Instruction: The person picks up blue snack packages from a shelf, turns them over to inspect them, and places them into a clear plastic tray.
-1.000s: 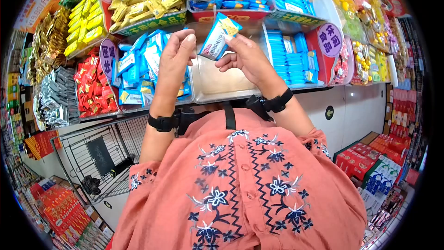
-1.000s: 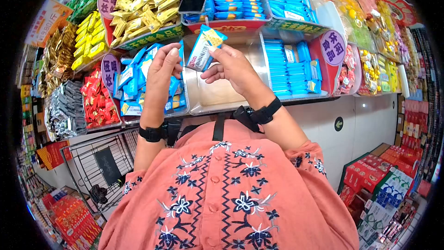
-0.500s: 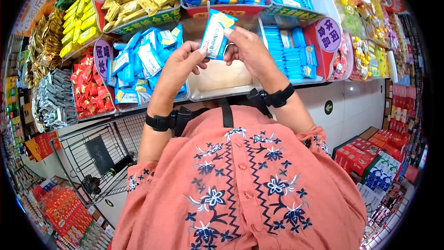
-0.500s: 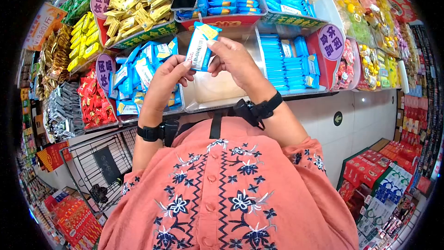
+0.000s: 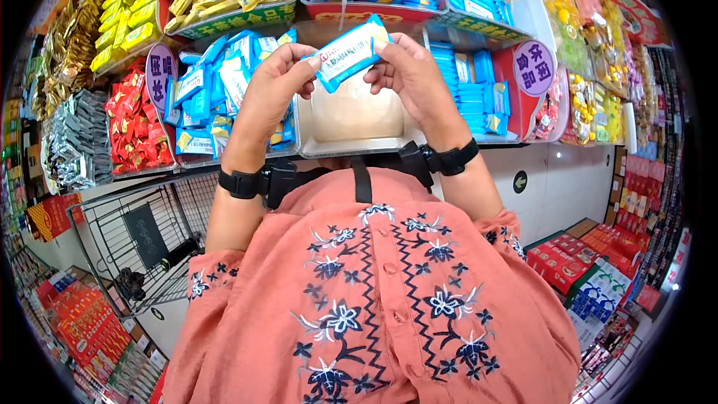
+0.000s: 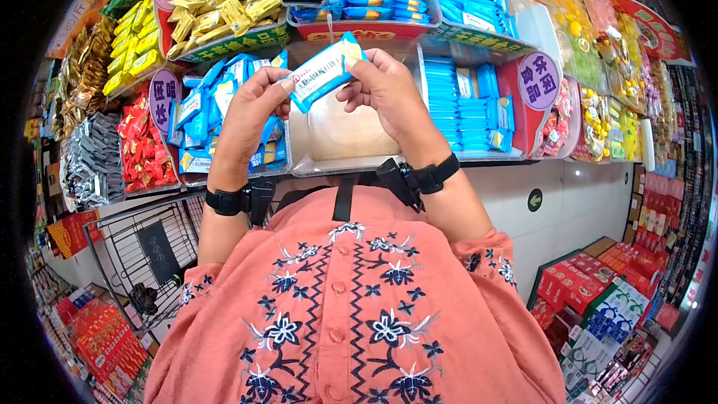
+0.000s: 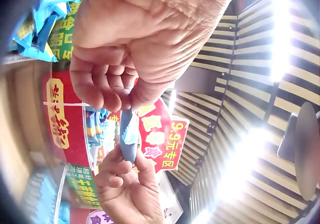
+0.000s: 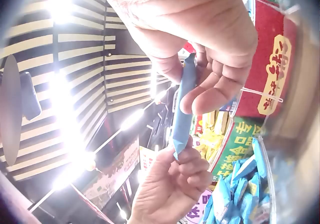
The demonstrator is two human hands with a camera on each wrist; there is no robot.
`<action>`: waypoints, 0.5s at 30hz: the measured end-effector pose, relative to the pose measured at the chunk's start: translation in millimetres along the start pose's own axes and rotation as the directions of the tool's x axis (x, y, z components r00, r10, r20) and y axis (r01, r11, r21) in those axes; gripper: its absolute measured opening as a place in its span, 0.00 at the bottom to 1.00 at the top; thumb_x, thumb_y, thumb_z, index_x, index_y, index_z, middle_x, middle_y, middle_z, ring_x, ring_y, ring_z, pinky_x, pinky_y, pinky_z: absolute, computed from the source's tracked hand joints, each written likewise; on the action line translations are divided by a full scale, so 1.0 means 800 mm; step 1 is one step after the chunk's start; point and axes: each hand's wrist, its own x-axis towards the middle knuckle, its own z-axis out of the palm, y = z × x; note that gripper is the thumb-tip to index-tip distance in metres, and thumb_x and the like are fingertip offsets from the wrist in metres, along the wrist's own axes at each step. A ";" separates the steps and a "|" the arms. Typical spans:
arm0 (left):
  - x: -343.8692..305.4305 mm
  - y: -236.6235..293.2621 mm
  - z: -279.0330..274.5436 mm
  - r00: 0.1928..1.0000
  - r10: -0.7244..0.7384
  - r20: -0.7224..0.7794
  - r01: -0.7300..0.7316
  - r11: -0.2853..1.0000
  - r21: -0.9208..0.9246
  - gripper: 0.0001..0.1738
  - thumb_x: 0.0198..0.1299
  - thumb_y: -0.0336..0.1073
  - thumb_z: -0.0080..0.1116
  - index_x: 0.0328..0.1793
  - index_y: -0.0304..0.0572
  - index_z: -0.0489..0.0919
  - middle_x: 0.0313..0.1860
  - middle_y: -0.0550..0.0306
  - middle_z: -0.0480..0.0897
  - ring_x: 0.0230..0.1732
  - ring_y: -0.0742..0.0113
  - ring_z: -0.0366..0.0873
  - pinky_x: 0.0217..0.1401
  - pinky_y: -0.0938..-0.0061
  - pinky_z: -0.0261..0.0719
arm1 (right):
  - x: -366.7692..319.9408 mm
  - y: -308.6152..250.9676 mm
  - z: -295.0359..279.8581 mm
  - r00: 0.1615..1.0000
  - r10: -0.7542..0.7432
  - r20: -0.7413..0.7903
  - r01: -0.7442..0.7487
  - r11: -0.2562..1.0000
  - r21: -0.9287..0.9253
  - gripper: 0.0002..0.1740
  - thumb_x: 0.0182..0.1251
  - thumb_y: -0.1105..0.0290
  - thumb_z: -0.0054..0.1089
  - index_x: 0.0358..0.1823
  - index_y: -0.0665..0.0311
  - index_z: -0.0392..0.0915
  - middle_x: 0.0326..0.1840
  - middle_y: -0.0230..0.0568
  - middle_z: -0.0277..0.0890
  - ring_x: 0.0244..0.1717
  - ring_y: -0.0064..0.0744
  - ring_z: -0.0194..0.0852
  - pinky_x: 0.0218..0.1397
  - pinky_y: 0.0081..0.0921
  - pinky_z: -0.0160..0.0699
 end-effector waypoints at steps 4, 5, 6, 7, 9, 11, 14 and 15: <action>0.001 -0.003 -0.001 0.999 0.010 -0.032 -0.011 1.000 -0.028 0.14 0.70 0.40 0.62 0.54 0.39 0.79 0.35 0.66 0.79 0.32 0.80 0.75 0.38 0.81 0.74 | -0.003 0.001 0.005 1.000 0.015 -0.005 -0.015 1.000 -0.001 0.17 0.74 0.63 0.60 0.52 0.69 0.72 0.41 0.44 0.81 0.34 0.30 0.86 0.33 0.25 0.84; 0.000 -0.003 -0.001 0.999 0.009 -0.041 -0.011 0.999 -0.031 0.14 0.70 0.40 0.62 0.54 0.39 0.79 0.35 0.66 0.79 0.32 0.80 0.75 0.37 0.81 0.75 | -0.004 0.001 0.006 1.000 0.018 -0.004 -0.018 1.000 0.004 0.17 0.74 0.63 0.60 0.52 0.69 0.72 0.41 0.44 0.81 0.34 0.30 0.86 0.33 0.25 0.84; 0.000 -0.003 -0.001 0.999 0.009 -0.049 -0.011 0.999 -0.034 0.14 0.70 0.40 0.62 0.54 0.39 0.79 0.35 0.66 0.79 0.32 0.80 0.75 0.37 0.80 0.75 | -0.005 0.002 0.006 1.000 0.024 -0.003 -0.024 1.000 0.003 0.17 0.74 0.63 0.60 0.52 0.69 0.72 0.41 0.44 0.81 0.34 0.30 0.86 0.33 0.24 0.84; -0.001 -0.003 -0.001 0.998 0.008 -0.057 -0.010 0.999 -0.043 0.14 0.70 0.40 0.62 0.54 0.39 0.79 0.35 0.66 0.79 0.32 0.80 0.75 0.37 0.80 0.75 | -0.005 0.002 0.007 1.000 0.030 -0.002 -0.030 1.000 0.001 0.16 0.74 0.63 0.60 0.52 0.69 0.72 0.41 0.44 0.81 0.34 0.30 0.86 0.33 0.24 0.84; -0.001 -0.002 -0.001 0.998 0.009 -0.070 -0.013 0.998 -0.057 0.14 0.70 0.40 0.61 0.54 0.39 0.79 0.34 0.66 0.78 0.31 0.80 0.74 0.37 0.80 0.75 | -0.004 0.000 0.010 1.000 0.029 0.000 -0.029 1.000 -0.007 0.16 0.74 0.64 0.61 0.52 0.69 0.72 0.41 0.44 0.81 0.34 0.30 0.86 0.33 0.24 0.84; -0.001 -0.002 -0.003 0.997 0.008 -0.078 -0.012 0.998 -0.055 0.13 0.70 0.39 0.61 0.54 0.39 0.79 0.34 0.66 0.78 0.31 0.80 0.74 0.37 0.80 0.75 | -0.005 -0.002 0.014 1.000 0.021 0.001 -0.021 1.000 -0.020 0.16 0.73 0.64 0.61 0.52 0.69 0.72 0.41 0.44 0.81 0.34 0.30 0.86 0.32 0.23 0.84; -0.002 -0.002 -0.003 0.996 0.005 -0.089 -0.010 0.998 -0.057 0.13 0.70 0.39 0.60 0.54 0.39 0.80 0.34 0.67 0.78 0.31 0.80 0.74 0.37 0.80 0.75 | -0.006 -0.002 0.015 1.000 0.019 0.007 -0.019 1.000 -0.019 0.17 0.73 0.65 0.62 0.52 0.70 0.72 0.41 0.44 0.81 0.34 0.30 0.86 0.32 0.23 0.84; -0.002 -0.002 -0.003 0.996 0.004 -0.093 -0.009 0.998 -0.059 0.13 0.71 0.39 0.60 0.54 0.39 0.80 0.34 0.67 0.78 0.31 0.80 0.74 0.37 0.80 0.75 | -0.006 -0.002 0.016 1.000 0.021 0.008 -0.020 1.000 -0.016 0.17 0.73 0.65 0.62 0.52 0.70 0.72 0.41 0.44 0.81 0.34 0.30 0.86 0.32 0.23 0.84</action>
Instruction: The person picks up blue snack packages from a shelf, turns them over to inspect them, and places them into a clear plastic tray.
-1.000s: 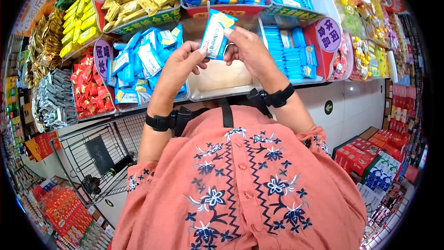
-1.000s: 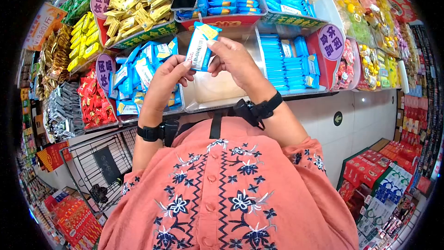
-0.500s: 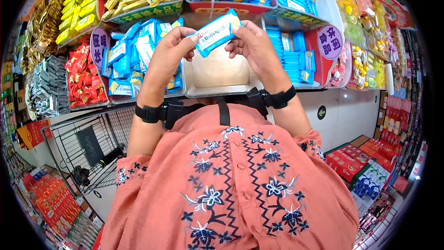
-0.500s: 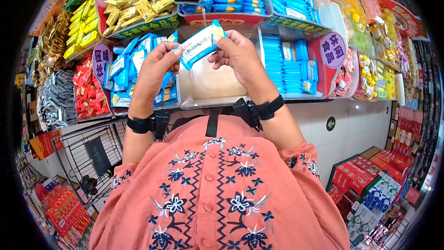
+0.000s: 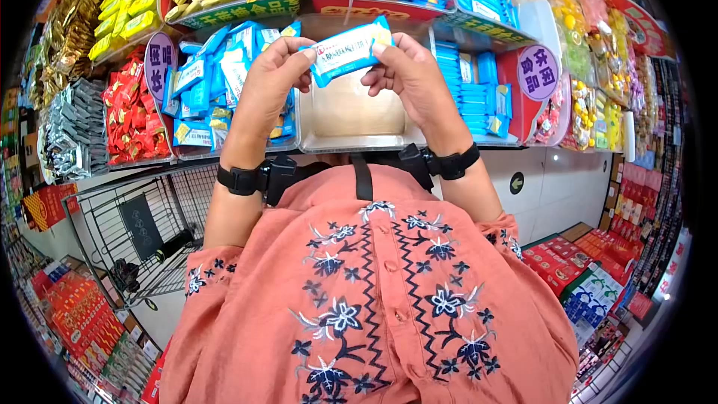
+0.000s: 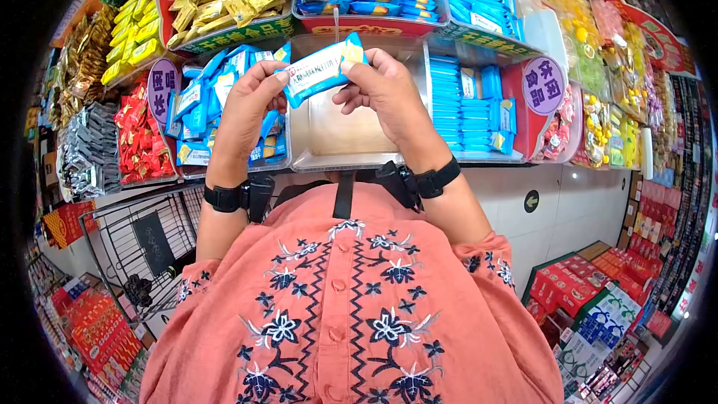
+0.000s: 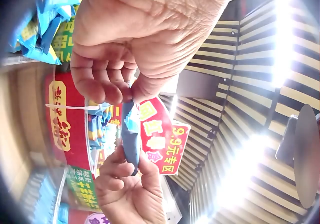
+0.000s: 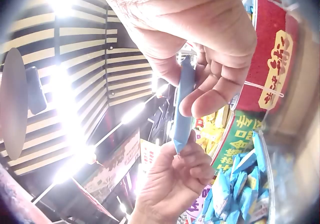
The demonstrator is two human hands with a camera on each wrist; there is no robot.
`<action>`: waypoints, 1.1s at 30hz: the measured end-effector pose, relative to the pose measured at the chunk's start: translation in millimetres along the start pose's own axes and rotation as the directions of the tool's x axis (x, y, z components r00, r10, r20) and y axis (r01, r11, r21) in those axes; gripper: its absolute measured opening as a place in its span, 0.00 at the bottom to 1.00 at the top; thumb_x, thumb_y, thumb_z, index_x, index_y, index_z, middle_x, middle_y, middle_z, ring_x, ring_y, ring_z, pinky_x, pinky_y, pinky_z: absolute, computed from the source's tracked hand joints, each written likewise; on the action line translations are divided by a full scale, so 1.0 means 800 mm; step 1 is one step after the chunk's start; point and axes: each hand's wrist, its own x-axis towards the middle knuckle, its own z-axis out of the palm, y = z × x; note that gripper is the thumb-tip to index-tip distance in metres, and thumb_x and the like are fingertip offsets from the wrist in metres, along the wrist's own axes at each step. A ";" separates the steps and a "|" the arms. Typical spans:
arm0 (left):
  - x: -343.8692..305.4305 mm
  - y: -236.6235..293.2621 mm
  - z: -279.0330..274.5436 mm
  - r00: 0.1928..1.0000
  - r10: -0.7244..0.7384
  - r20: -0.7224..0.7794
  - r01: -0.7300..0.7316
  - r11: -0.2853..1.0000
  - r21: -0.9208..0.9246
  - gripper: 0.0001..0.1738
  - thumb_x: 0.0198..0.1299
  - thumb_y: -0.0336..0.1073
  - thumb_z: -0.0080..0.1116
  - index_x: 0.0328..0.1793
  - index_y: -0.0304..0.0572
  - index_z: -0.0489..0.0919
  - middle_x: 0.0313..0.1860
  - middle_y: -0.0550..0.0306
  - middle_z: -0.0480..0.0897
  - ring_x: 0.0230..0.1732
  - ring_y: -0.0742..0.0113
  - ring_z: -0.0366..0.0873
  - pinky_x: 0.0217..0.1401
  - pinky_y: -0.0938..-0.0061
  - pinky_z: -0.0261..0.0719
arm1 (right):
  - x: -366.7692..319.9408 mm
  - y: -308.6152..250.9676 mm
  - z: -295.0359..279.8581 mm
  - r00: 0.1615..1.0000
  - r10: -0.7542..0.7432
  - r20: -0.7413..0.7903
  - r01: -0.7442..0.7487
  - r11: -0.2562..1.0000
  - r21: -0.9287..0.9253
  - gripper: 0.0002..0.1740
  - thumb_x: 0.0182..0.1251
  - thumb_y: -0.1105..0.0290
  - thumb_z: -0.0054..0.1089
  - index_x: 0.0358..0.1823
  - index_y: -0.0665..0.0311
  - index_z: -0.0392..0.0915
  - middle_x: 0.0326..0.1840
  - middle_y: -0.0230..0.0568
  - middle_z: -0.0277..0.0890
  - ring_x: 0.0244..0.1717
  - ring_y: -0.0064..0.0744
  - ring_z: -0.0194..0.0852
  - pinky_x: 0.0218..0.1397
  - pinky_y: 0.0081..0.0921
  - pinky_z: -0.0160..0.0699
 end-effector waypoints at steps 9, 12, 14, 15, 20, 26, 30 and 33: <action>0.002 0.000 0.000 1.000 -0.010 0.005 0.010 1.000 -0.019 0.13 0.71 0.39 0.60 0.55 0.39 0.80 0.34 0.66 0.78 0.31 0.80 0.74 0.37 0.80 0.74 | 0.001 0.003 -0.004 1.000 0.002 0.012 -0.002 1.000 0.024 0.16 0.73 0.65 0.62 0.52 0.69 0.72 0.42 0.43 0.81 0.35 0.30 0.87 0.33 0.22 0.84; 0.005 -0.002 -0.001 1.000 -0.012 0.020 0.012 1.000 -0.022 0.13 0.71 0.39 0.60 0.55 0.39 0.79 0.34 0.66 0.78 0.31 0.80 0.74 0.36 0.80 0.74 | 0.001 0.002 -0.005 1.000 0.002 0.014 -0.002 1.000 0.024 0.16 0.73 0.66 0.62 0.52 0.69 0.72 0.43 0.43 0.81 0.35 0.30 0.87 0.33 0.22 0.84; 0.005 -0.002 0.001 1.000 -0.013 0.019 0.013 1.000 -0.018 0.14 0.71 0.39 0.60 0.55 0.39 0.79 0.34 0.66 0.78 0.31 0.79 0.74 0.36 0.80 0.74 | 0.000 0.003 -0.007 1.000 0.000 0.019 0.000 1.000 0.031 0.16 0.73 0.66 0.62 0.52 0.69 0.72 0.43 0.43 0.81 0.35 0.30 0.87 0.33 0.22 0.84; 0.005 -0.002 0.002 1.000 -0.013 0.018 0.014 1.000 -0.018 0.14 0.71 0.38 0.60 0.55 0.39 0.79 0.34 0.66 0.78 0.30 0.79 0.74 0.36 0.80 0.75 | 0.000 0.003 -0.007 1.000 0.001 0.018 -0.001 1.000 0.030 0.16 0.73 0.66 0.62 0.52 0.69 0.72 0.43 0.43 0.81 0.35 0.30 0.87 0.33 0.22 0.84; 0.007 -0.003 0.003 1.000 -0.015 0.017 0.015 1.000 -0.023 0.14 0.70 0.38 0.60 0.55 0.39 0.79 0.34 0.66 0.78 0.31 0.79 0.74 0.36 0.80 0.74 | 0.001 0.004 -0.009 1.000 0.012 0.018 -0.013 0.999 0.036 0.16 0.72 0.66 0.63 0.53 0.69 0.71 0.43 0.43 0.81 0.35 0.30 0.87 0.33 0.22 0.84; 0.010 -0.019 0.000 1.000 -0.012 -0.013 0.013 0.994 0.108 0.13 0.70 0.37 0.59 0.55 0.40 0.80 0.33 0.68 0.77 0.32 0.80 0.73 0.36 0.81 0.73 | 0.006 0.012 -0.017 0.997 0.066 0.026 -0.060 0.984 -0.169 0.23 0.69 0.67 0.65 0.59 0.67 0.69 0.44 0.43 0.82 0.35 0.29 0.86 0.34 0.23 0.85; 0.023 -0.064 -0.004 0.994 0.097 -0.055 -0.070 0.927 0.370 0.11 0.70 0.34 0.59 0.55 0.38 0.80 0.33 0.68 0.76 0.33 0.81 0.71 0.36 0.83 0.70 | 0.023 0.033 -0.048 0.986 0.164 0.003 -0.148 0.901 -0.408 0.21 0.69 0.59 0.67 0.57 0.63 0.75 0.42 0.35 0.83 0.40 0.23 0.83 0.37 0.20 0.82; 0.027 -0.086 -0.006 0.993 0.107 -0.040 -0.080 0.898 0.433 0.11 0.70 0.33 0.59 0.54 0.36 0.79 0.33 0.67 0.76 0.34 0.81 0.70 0.35 0.81 0.71 | 0.032 0.037 -0.065 0.979 0.202 -0.012 -0.167 0.773 -0.612 0.19 0.66 0.56 0.68 0.49 0.61 0.81 0.37 0.33 0.83 0.38 0.20 0.80 0.34 0.19 0.77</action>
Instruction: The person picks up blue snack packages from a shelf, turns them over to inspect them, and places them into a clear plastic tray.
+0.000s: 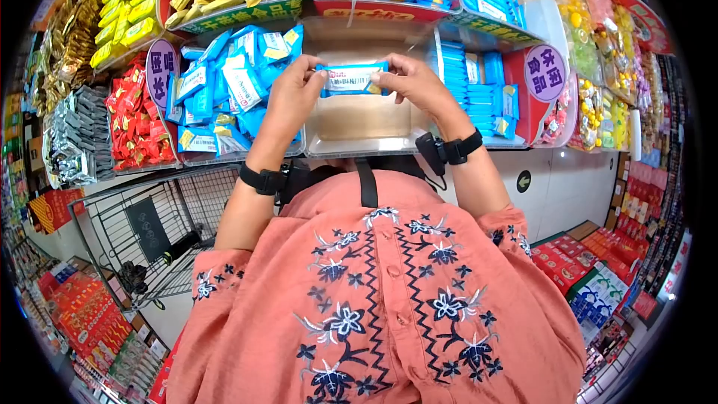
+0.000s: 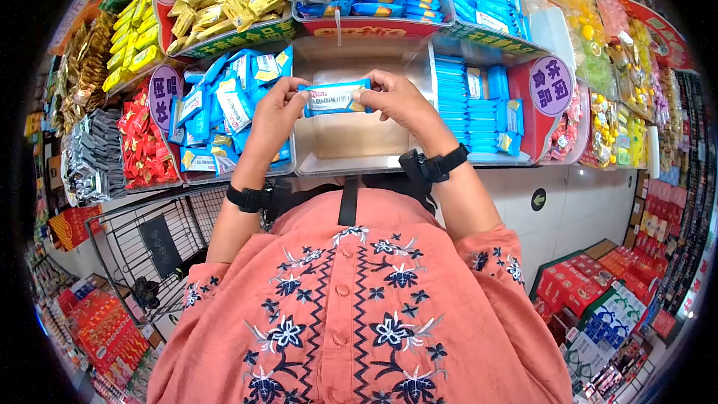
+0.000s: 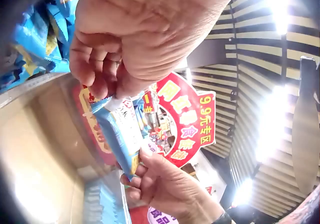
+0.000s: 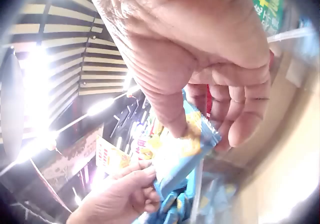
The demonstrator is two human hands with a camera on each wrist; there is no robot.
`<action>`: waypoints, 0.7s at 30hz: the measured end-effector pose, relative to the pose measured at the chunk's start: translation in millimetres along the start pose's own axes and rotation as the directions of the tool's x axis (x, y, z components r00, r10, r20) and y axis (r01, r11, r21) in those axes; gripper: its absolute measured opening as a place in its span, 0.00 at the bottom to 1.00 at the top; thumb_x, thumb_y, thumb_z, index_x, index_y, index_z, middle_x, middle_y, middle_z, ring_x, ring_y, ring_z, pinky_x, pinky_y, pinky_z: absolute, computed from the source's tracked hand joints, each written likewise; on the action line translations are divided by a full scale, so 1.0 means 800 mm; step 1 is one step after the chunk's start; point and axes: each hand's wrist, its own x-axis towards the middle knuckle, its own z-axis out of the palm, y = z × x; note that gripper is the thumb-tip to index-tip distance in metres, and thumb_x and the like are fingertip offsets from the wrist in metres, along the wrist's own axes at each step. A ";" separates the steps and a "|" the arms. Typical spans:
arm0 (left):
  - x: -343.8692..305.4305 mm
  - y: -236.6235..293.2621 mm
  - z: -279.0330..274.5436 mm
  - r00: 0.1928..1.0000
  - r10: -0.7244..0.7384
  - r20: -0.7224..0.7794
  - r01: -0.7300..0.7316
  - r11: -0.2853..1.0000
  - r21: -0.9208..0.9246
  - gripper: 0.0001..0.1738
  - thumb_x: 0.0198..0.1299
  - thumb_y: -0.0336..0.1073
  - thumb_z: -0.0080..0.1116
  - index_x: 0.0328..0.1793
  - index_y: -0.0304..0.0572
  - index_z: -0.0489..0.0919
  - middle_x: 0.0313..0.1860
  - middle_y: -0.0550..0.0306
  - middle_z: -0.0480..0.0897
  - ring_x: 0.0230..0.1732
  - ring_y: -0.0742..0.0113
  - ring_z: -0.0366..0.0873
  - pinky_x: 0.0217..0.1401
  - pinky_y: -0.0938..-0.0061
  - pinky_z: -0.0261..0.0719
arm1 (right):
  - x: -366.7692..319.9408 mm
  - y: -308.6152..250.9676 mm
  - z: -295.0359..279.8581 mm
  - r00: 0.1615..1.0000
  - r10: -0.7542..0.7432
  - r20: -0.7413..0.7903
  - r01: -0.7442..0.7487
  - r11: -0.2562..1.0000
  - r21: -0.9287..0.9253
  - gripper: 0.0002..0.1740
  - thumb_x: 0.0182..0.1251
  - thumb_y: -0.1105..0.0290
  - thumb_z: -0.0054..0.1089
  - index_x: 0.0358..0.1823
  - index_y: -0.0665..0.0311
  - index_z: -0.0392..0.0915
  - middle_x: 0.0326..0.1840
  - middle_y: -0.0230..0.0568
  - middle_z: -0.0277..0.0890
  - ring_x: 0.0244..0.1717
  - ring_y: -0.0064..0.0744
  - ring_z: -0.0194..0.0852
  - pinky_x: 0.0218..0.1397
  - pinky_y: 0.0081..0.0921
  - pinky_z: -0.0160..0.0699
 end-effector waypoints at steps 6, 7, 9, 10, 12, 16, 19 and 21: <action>0.008 -0.023 0.009 0.987 0.132 -0.097 -0.108 0.971 0.215 0.18 0.67 0.33 0.62 0.59 0.32 0.77 0.45 0.48 0.81 0.38 0.65 0.80 0.42 0.72 0.80 | 0.027 0.004 -0.011 0.999 -0.049 0.022 0.053 0.977 -0.209 0.21 0.64 0.54 0.69 0.49 0.64 0.81 0.33 0.32 0.81 0.34 0.19 0.80 0.30 0.20 0.76; 0.006 -0.022 0.010 0.965 0.218 -0.149 -0.166 0.940 0.297 0.19 0.65 0.32 0.63 0.60 0.31 0.76 0.49 0.42 0.81 0.38 0.59 0.83 0.43 0.69 0.82 | 0.034 0.004 -0.011 1.000 -0.015 0.007 0.016 0.981 -0.196 0.21 0.65 0.55 0.69 0.49 0.64 0.81 0.32 0.32 0.80 0.33 0.19 0.79 0.29 0.20 0.76; 0.001 -0.018 0.005 0.971 0.186 -0.150 -0.134 0.943 0.306 0.23 0.65 0.35 0.64 0.63 0.31 0.75 0.52 0.44 0.80 0.39 0.65 0.82 0.46 0.71 0.81 | 0.062 0.030 -0.005 0.996 -0.056 -0.073 0.043 0.985 -0.165 0.17 0.66 0.60 0.67 0.48 0.65 0.80 0.31 0.32 0.80 0.31 0.21 0.80 0.29 0.21 0.78; -0.002 -0.015 0.002 0.974 0.172 -0.149 -0.120 0.943 0.309 0.25 0.65 0.36 0.64 0.64 0.31 0.75 0.54 0.45 0.79 0.40 0.67 0.81 0.47 0.72 0.80 | 0.081 0.047 -0.005 0.993 -0.068 -0.098 0.052 0.986 -0.157 0.16 0.66 0.61 0.66 0.48 0.65 0.80 0.31 0.32 0.80 0.31 0.21 0.80 0.30 0.21 0.79; -0.008 -0.010 -0.004 0.987 0.103 -0.120 -0.070 0.964 0.256 0.24 0.65 0.36 0.64 0.64 0.31 0.75 0.54 0.46 0.80 0.41 0.68 0.81 0.48 0.72 0.80 | 0.111 0.068 0.001 0.983 -0.072 -0.172 0.044 0.986 -0.160 0.14 0.66 0.65 0.64 0.48 0.66 0.81 0.31 0.35 0.81 0.31 0.22 0.81 0.31 0.22 0.80; -0.027 -0.010 -0.012 0.994 0.042 -0.103 -0.018 0.974 0.226 0.22 0.67 0.35 0.63 0.64 0.31 0.75 0.53 0.47 0.81 0.42 0.70 0.81 0.49 0.74 0.79 | 0.165 0.099 0.022 0.941 -0.133 -0.312 0.038 0.955 -0.293 0.14 0.61 0.68 0.64 0.46 0.67 0.83 0.37 0.52 0.85 0.37 0.45 0.85 0.45 0.37 0.82; -0.034 -0.010 -0.016 0.992 0.001 -0.125 0.018 0.989 0.150 0.22 0.68 0.35 0.62 0.64 0.31 0.75 0.52 0.48 0.82 0.42 0.71 0.80 0.49 0.75 0.79 | 0.187 0.113 0.033 0.930 -0.145 -0.337 0.033 0.949 -0.315 0.17 0.60 0.68 0.65 0.49 0.68 0.83 0.44 0.57 0.85 0.47 0.53 0.84 0.54 0.39 0.80; -0.037 -0.008 -0.017 0.991 -0.035 -0.131 0.051 0.991 0.123 0.21 0.68 0.35 0.61 0.64 0.30 0.75 0.52 0.49 0.82 0.42 0.72 0.80 0.49 0.75 0.79 | 0.198 0.119 0.038 0.928 -0.128 -0.350 0.012 0.948 -0.317 0.19 0.60 0.68 0.65 0.51 0.67 0.83 0.47 0.59 0.84 0.51 0.54 0.83 0.57 0.39 0.79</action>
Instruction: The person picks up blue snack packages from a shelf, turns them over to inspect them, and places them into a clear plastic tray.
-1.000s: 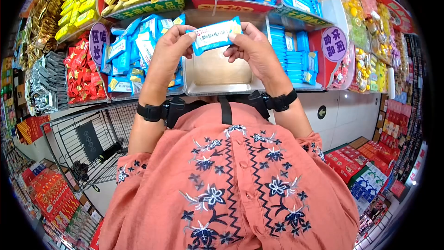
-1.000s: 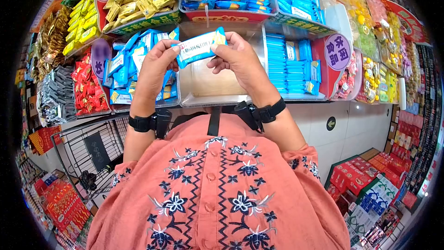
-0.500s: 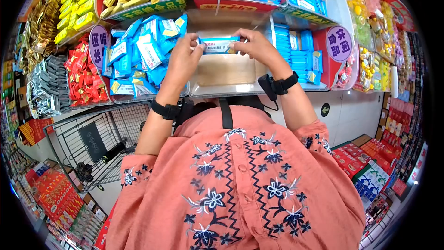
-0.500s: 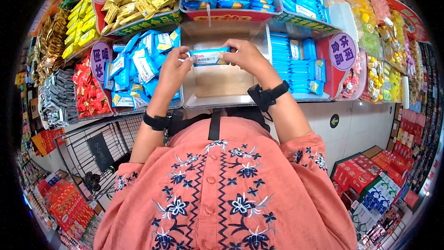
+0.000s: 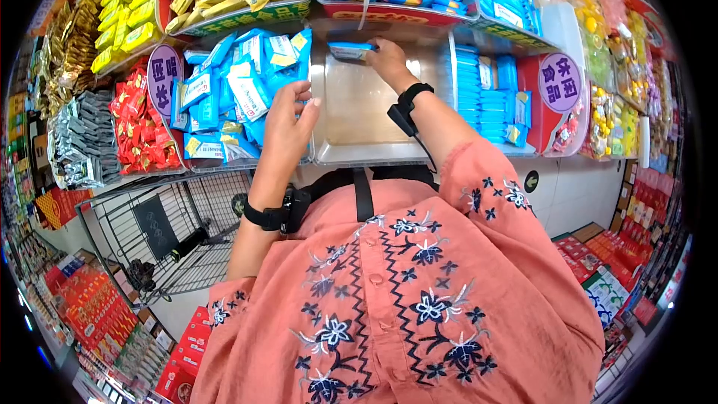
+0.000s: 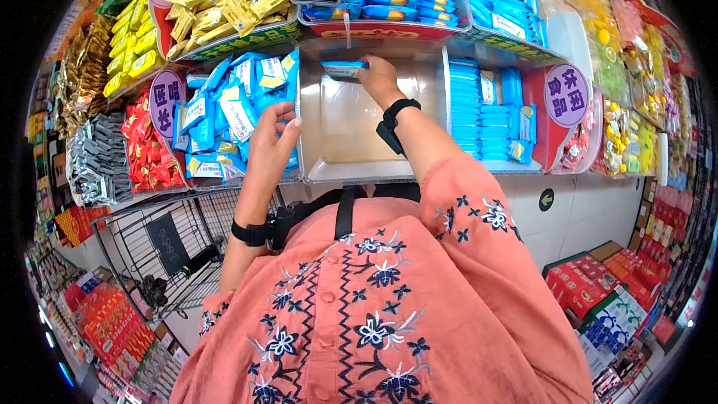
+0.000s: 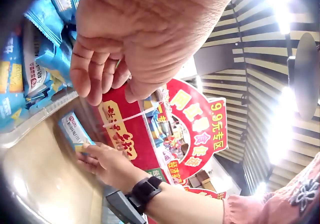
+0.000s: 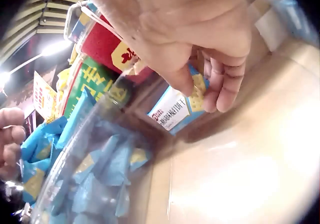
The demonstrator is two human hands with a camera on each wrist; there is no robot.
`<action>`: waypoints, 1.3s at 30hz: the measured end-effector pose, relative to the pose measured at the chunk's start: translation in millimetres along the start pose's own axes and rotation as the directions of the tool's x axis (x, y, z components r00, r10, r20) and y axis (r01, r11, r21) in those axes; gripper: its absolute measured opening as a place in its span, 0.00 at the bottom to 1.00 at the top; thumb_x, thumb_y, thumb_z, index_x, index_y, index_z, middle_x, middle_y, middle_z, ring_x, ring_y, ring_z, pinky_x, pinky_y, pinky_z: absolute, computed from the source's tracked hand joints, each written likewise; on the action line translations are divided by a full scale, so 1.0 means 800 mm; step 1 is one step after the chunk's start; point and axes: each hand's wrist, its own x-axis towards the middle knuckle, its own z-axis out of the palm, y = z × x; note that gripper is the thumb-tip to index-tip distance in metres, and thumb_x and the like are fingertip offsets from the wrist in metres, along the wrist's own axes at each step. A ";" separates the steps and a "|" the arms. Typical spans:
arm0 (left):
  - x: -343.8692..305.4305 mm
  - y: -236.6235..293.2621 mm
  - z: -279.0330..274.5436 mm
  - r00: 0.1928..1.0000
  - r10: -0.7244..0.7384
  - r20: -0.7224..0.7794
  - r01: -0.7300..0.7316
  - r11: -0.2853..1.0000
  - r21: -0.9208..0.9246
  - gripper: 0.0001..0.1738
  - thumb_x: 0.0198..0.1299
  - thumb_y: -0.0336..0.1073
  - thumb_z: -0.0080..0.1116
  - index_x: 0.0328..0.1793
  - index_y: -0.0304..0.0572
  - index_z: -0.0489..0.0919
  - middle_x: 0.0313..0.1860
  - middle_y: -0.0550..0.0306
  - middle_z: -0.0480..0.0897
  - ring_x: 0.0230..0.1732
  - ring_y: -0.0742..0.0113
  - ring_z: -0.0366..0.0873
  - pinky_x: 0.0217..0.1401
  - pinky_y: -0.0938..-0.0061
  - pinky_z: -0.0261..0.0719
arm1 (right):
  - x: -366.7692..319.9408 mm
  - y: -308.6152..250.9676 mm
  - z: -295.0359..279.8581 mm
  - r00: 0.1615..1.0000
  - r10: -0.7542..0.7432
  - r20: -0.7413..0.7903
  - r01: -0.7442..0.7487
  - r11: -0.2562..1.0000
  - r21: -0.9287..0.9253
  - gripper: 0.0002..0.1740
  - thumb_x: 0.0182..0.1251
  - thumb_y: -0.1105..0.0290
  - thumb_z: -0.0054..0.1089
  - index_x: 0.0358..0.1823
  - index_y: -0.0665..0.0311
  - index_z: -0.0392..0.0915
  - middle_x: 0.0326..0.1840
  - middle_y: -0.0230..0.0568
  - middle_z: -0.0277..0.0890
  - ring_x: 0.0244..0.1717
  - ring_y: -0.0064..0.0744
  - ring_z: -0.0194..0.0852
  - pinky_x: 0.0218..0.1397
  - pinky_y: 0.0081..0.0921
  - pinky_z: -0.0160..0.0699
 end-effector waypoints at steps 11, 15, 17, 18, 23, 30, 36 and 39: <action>0.005 -0.005 0.008 1.000 -0.020 0.014 0.020 1.000 -0.013 0.21 0.69 0.34 0.61 0.64 0.30 0.75 0.51 0.51 0.83 0.43 0.75 0.79 0.50 0.77 0.79 | 0.023 0.027 0.041 0.996 0.043 -0.080 -0.037 0.996 0.078 0.23 0.58 0.61 0.69 0.50 0.72 0.82 0.41 0.56 0.85 0.45 0.47 0.85 0.52 0.36 0.80; 0.012 -0.003 0.011 0.999 -0.034 0.019 0.035 0.999 -0.024 0.21 0.69 0.34 0.61 0.63 0.29 0.75 0.51 0.51 0.83 0.43 0.75 0.79 0.51 0.77 0.79 | 0.023 0.022 0.054 0.985 0.054 -0.165 -0.042 0.996 0.077 0.26 0.56 0.59 0.71 0.48 0.75 0.81 0.36 0.53 0.85 0.39 0.45 0.85 0.47 0.36 0.80; 0.013 -0.001 0.012 0.999 -0.038 0.023 0.038 0.999 -0.022 0.21 0.69 0.34 0.61 0.63 0.28 0.75 0.51 0.51 0.82 0.43 0.75 0.78 0.51 0.77 0.79 | 0.020 0.016 0.056 0.980 0.096 -0.173 -0.078 0.991 0.112 0.25 0.56 0.60 0.72 0.45 0.76 0.82 0.35 0.54 0.85 0.38 0.47 0.85 0.47 0.36 0.80; 0.013 -0.003 0.012 0.999 -0.030 0.023 0.031 0.999 -0.018 0.21 0.70 0.34 0.60 0.63 0.28 0.75 0.51 0.51 0.82 0.44 0.74 0.78 0.51 0.77 0.79 | 0.022 0.019 0.058 0.977 0.117 -0.177 -0.095 0.987 0.129 0.24 0.56 0.60 0.72 0.44 0.76 0.82 0.34 0.54 0.84 0.37 0.48 0.85 0.46 0.37 0.80; 0.012 -0.009 0.011 0.999 -0.047 0.027 0.049 0.997 -0.058 0.20 0.70 0.34 0.60 0.64 0.30 0.75 0.50 0.53 0.82 0.44 0.75 0.78 0.49 0.78 0.79 | 0.033 0.030 0.080 0.967 0.114 -0.227 -0.081 0.985 0.151 0.21 0.55 0.62 0.73 0.39 0.76 0.83 0.33 0.52 0.85 0.33 0.42 0.84 0.42 0.36 0.79; 0.006 -0.002 0.005 0.996 -0.085 0.031 0.087 0.994 -0.065 0.20 0.70 0.35 0.59 0.63 0.31 0.75 0.50 0.57 0.81 0.44 0.76 0.77 0.44 0.80 0.77 | 0.035 0.031 0.082 0.915 0.355 -0.190 -0.212 0.826 0.522 0.22 0.52 0.60 0.74 0.31 0.78 0.81 0.33 0.60 0.84 0.40 0.53 0.86 0.47 0.40 0.81; 0.000 -0.007 0.003 0.996 -0.088 0.016 0.089 0.991 -0.098 0.20 0.69 0.34 0.60 0.62 0.30 0.76 0.51 0.49 0.82 0.44 0.68 0.80 0.48 0.75 0.80 | 0.029 0.011 0.066 0.940 0.326 0.100 -0.324 0.761 0.561 0.11 0.63 0.70 0.65 0.28 0.70 0.76 0.27 0.39 0.78 0.25 0.27 0.75 0.28 0.25 0.72; -0.004 -0.005 0.002 0.994 -0.104 0.014 0.105 0.984 -0.146 0.20 0.70 0.34 0.59 0.64 0.31 0.75 0.50 0.54 0.81 0.44 0.73 0.79 0.46 0.78 0.78 | 0.028 0.008 0.063 0.941 0.316 0.122 -0.322 0.720 0.615 0.11 0.64 0.72 0.63 0.26 0.70 0.75 0.26 0.39 0.77 0.24 0.26 0.74 0.27 0.25 0.70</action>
